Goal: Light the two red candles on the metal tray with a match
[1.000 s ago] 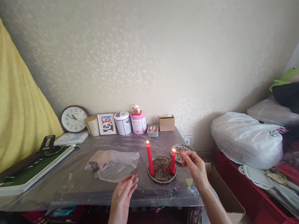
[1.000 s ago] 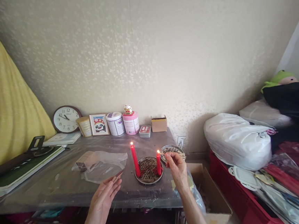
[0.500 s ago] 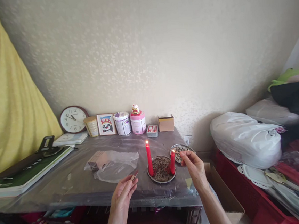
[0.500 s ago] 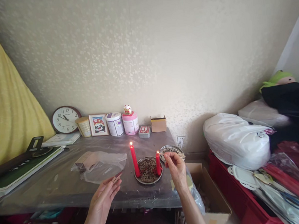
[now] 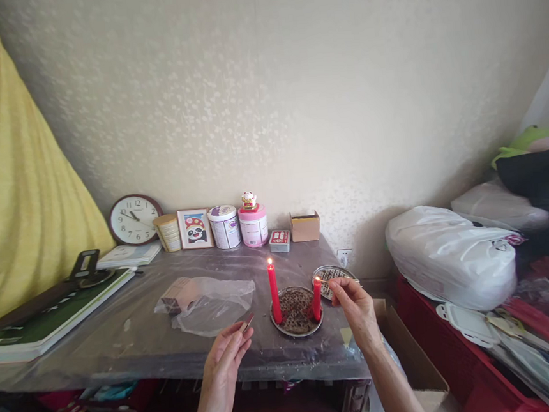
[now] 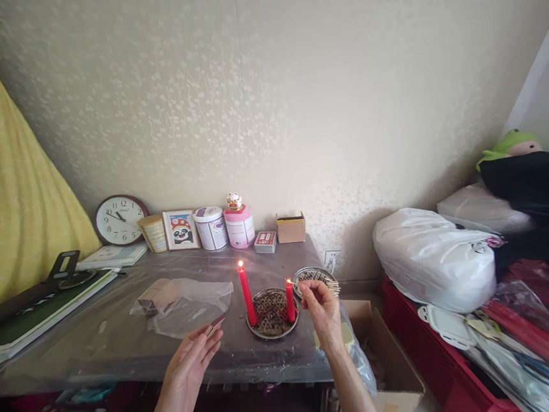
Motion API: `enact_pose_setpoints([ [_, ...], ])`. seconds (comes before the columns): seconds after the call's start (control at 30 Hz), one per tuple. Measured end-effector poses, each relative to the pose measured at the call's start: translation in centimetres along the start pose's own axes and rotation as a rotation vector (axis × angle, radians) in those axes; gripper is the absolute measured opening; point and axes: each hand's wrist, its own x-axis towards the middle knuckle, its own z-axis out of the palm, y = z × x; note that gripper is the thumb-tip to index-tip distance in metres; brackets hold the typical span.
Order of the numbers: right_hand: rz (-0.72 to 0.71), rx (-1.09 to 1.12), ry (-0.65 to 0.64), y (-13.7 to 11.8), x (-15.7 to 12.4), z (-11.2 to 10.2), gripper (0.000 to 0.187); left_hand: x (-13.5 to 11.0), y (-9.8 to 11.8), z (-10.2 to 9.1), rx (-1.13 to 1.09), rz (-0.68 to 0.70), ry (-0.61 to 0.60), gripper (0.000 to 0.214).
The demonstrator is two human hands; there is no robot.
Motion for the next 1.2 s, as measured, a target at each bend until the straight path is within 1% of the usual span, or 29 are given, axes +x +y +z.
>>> enact_pose_setpoints([
  [0.33, -0.001, 0.01, -0.002, 0.15, 0.09, -0.01, 0.029, 0.16, -0.24, -0.27, -0.001, 0.001, -0.01, 0.032],
  [0.77, -0.012, -0.031, 0.009, -0.04, 0.1, 0.08, 0.029, 0.04, -0.05, -0.05, 0.009, -0.005, 0.007, 0.033],
  [1.07, -0.02, -0.021, 0.004, 0.19, 0.15, -0.09, 0.028, 0.04, -0.11, -0.16, 0.012, 0.009, -0.007, 0.033],
  [1.2, -0.024, -0.022, 0.007, 0.11, 0.12, -0.09, 0.027, -0.01, 0.03, -0.02, 0.013, 0.0, 0.008, 0.032],
])
